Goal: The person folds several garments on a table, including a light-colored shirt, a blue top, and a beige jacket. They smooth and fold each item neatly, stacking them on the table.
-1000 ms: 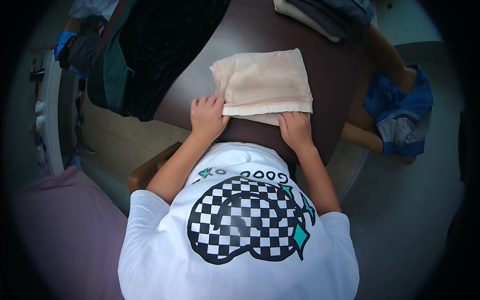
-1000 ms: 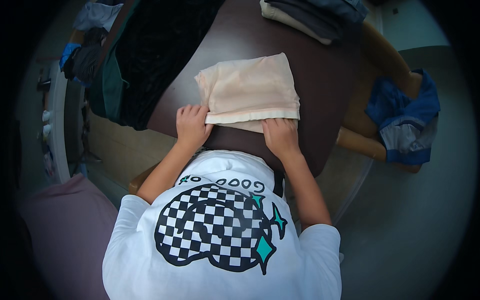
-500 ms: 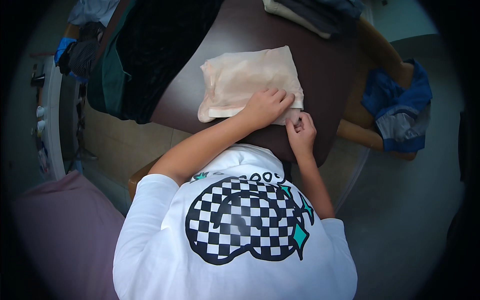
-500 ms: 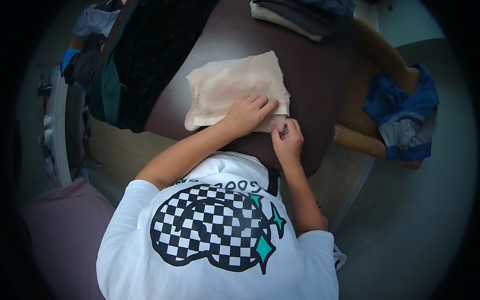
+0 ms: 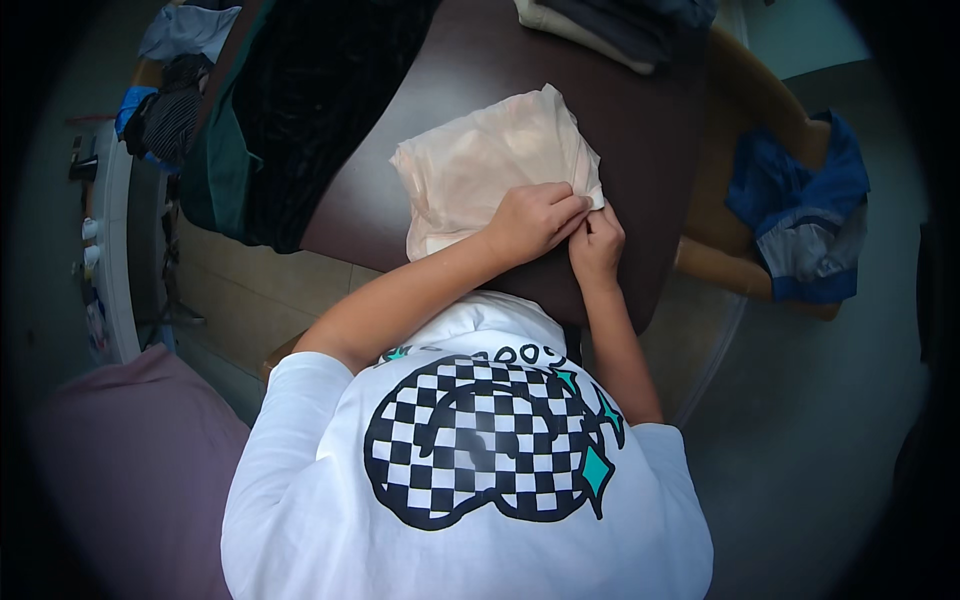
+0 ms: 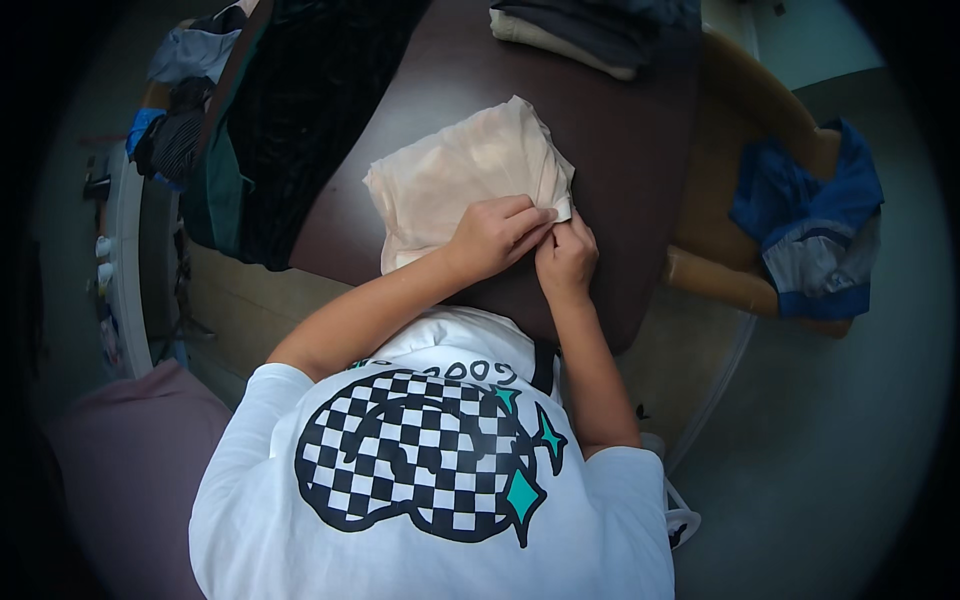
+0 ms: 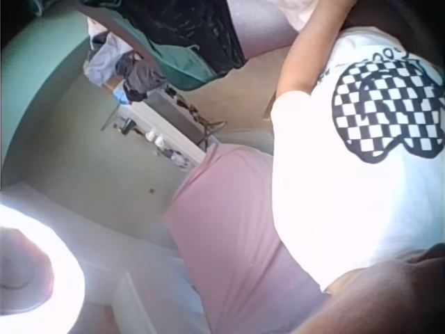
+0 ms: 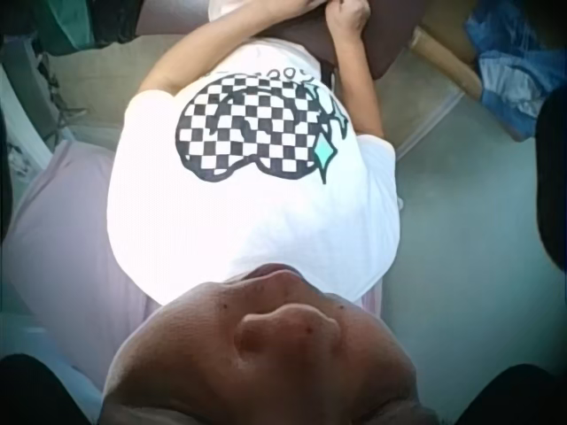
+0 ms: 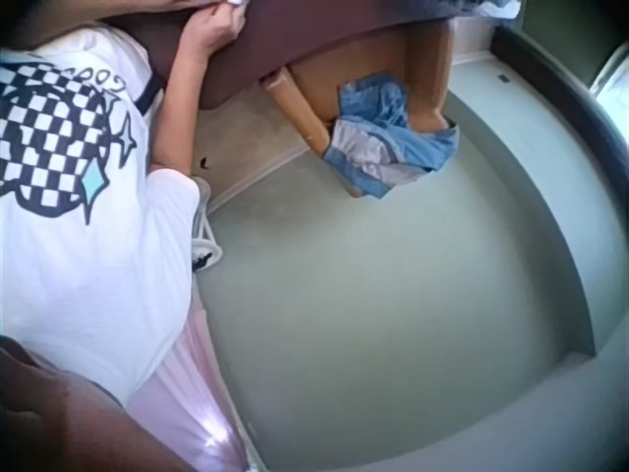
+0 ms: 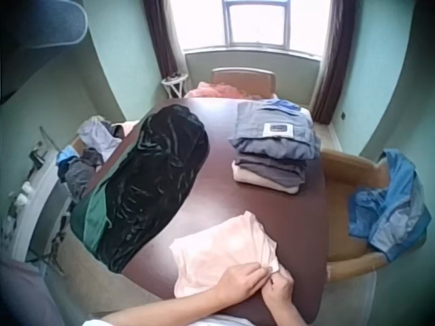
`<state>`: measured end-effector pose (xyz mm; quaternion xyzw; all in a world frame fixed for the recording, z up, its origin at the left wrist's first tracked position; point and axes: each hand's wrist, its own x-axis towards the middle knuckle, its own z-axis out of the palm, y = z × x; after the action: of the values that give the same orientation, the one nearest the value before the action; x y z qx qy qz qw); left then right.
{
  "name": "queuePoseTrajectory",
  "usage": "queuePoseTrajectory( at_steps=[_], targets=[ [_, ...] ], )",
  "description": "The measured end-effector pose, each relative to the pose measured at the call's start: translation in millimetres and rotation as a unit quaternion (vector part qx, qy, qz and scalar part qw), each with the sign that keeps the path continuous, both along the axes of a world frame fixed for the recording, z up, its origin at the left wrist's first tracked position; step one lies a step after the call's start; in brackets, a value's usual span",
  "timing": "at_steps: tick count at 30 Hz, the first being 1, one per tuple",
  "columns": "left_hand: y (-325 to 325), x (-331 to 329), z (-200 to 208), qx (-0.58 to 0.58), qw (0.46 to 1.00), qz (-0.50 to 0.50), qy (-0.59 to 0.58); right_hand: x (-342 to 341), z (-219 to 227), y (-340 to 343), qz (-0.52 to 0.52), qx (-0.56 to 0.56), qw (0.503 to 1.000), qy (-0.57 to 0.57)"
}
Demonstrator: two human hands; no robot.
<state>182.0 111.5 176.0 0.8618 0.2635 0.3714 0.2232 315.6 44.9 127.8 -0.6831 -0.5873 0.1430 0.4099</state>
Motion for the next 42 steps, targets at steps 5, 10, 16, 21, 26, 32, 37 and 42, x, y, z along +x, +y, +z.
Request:
queuePoseTrajectory(
  at_steps=[5,10,16,21,26,32,37,42],
  targets=[
    [-3,0,1,-0.003,1.000,-0.016,0.000,0,1,0,0.011,0.076,0.996,-0.038],
    [-6,2,-15,-0.040,0.998,-0.039,0.005,-4,-7,1,-0.193,0.032,0.958,0.211],
    [2,2,-24,-0.084,0.994,-0.064,0.015,21,9,26,-0.148,0.128,0.972,-0.129],
    [29,4,-9,0.030,0.985,0.137,0.100,30,-12,16,-0.106,0.065,0.990,0.061],
    [55,9,-18,-0.007,0.969,0.166,0.181,23,-14,13,-0.031,0.046,0.988,0.142],
    [66,5,-26,0.040,0.976,0.170,0.134,23,-9,7,-0.045,0.078,0.995,0.038],
    [65,3,-38,0.120,0.963,0.212,0.117,22,4,-4,0.006,0.054,0.991,-0.126],
    [60,-8,-27,0.158,0.966,0.156,0.133,21,1,-5,-0.004,0.107,0.987,-0.117]
  ],
)
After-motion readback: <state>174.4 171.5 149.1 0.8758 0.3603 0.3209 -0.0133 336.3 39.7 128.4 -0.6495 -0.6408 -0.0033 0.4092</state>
